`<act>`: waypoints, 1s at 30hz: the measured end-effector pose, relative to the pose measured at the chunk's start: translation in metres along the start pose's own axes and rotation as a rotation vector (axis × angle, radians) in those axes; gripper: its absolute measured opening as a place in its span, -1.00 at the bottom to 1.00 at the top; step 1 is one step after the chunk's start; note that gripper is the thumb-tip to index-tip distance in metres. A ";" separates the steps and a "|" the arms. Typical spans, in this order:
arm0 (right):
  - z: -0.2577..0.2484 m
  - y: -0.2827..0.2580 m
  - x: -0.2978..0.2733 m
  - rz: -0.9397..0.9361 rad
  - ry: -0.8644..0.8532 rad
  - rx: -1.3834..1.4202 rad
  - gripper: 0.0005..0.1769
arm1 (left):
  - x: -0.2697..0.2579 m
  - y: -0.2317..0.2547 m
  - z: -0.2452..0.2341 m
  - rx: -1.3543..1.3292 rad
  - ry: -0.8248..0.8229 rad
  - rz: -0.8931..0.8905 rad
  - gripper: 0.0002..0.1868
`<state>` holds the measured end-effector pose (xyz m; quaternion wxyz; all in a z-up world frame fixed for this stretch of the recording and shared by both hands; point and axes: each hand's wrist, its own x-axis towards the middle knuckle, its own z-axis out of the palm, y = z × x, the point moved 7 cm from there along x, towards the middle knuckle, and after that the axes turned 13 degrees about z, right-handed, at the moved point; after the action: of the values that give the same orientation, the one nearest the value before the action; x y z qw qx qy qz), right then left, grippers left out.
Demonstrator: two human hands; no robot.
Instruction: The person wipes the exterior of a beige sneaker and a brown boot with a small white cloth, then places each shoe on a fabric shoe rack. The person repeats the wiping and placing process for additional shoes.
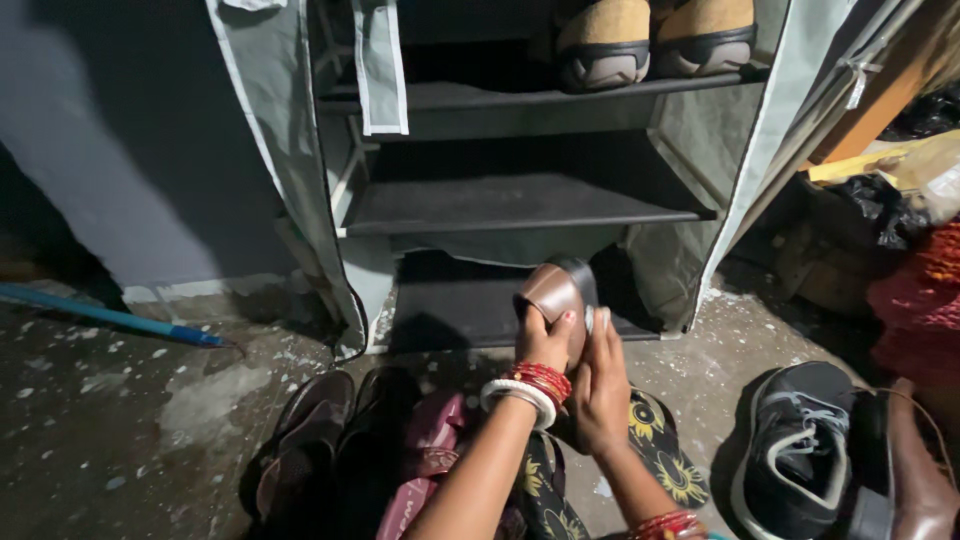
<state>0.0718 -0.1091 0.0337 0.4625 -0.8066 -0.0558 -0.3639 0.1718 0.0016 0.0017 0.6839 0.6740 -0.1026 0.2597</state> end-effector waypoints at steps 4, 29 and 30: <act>0.005 0.013 -0.034 0.163 0.115 0.014 -0.26 | 0.004 -0.018 -0.026 0.132 0.001 -0.015 -0.45; -0.007 0.049 -0.065 0.269 0.304 0.102 -0.53 | -0.020 0.003 -0.031 0.169 0.010 -0.029 -0.41; -0.009 0.049 -0.065 0.253 0.322 0.008 -0.52 | -0.018 0.000 -0.029 0.158 0.008 -0.027 -0.40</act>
<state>0.0401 -0.1281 -0.0397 0.5105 -0.7370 0.1191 -0.4268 0.1508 0.0257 -0.0088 0.6324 0.7262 -0.0696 0.2605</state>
